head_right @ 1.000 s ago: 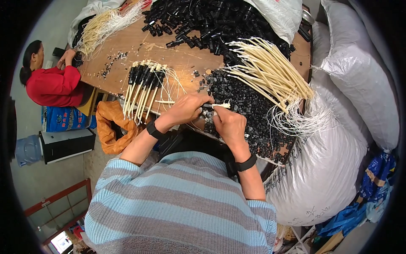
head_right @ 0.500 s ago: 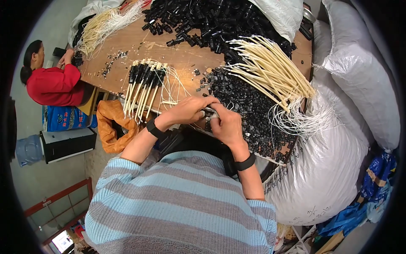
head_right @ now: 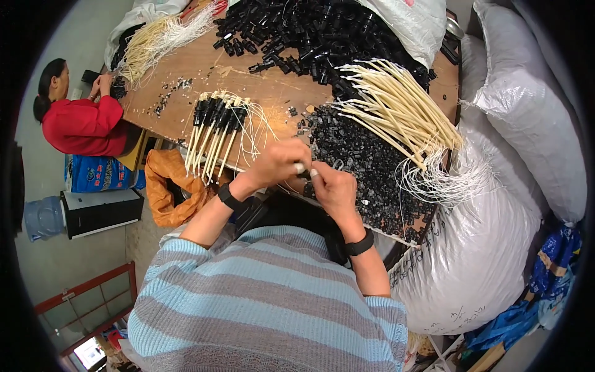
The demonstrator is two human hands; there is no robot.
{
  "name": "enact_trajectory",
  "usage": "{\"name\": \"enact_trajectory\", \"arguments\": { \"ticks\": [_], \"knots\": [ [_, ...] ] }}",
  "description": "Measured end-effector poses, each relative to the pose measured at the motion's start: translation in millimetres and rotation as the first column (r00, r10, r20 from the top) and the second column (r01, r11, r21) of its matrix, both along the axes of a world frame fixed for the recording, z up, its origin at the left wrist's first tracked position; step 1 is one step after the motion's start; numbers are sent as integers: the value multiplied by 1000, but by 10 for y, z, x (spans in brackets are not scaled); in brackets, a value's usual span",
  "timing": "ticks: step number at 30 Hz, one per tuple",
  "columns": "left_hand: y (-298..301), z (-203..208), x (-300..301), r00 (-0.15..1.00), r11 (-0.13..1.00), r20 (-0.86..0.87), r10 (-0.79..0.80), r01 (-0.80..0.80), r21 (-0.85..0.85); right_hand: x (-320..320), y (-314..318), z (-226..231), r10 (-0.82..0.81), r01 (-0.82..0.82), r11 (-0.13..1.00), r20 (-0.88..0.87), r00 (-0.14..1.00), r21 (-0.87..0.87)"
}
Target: The person gathers a bundle of tubes and places them into a bag. They then pick up tubes and black connectors one at a time, fitting the connectors onto the ends of the tubes by hand and setting the assembled pieces onto the table.
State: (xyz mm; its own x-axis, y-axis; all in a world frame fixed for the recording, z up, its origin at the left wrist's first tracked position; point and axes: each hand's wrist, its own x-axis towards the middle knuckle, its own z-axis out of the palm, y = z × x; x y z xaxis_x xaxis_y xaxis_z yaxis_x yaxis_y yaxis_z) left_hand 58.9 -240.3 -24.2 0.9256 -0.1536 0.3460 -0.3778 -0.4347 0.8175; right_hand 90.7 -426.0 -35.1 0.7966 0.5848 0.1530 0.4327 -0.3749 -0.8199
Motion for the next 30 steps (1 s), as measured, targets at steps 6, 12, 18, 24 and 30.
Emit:
{"name": "enact_trajectory", "arguments": {
  "ticks": [6,12,18,24,30],
  "knots": [
    [437,-299,544,851,805,-10,525,-493,331,39,-38,33,-199,202,979,-129,972,9],
    [471,-321,602,879,849,-101,466,-413,329,67,-159,26,-238,249,968,-232,943,22],
    [-399,93,234,989,990,40,144,-144,-7,196,-42,-82,-265,298,947,-235,935,117],
    [-480,138,160,989,990,45,139,-140,20,119,-33,-37,-257,261,965,-76,963,40],
    [-424,12,94,862,872,-470,188,-366,-324,42,-13,45,-278,318,948,430,859,-22]
  ]
}}
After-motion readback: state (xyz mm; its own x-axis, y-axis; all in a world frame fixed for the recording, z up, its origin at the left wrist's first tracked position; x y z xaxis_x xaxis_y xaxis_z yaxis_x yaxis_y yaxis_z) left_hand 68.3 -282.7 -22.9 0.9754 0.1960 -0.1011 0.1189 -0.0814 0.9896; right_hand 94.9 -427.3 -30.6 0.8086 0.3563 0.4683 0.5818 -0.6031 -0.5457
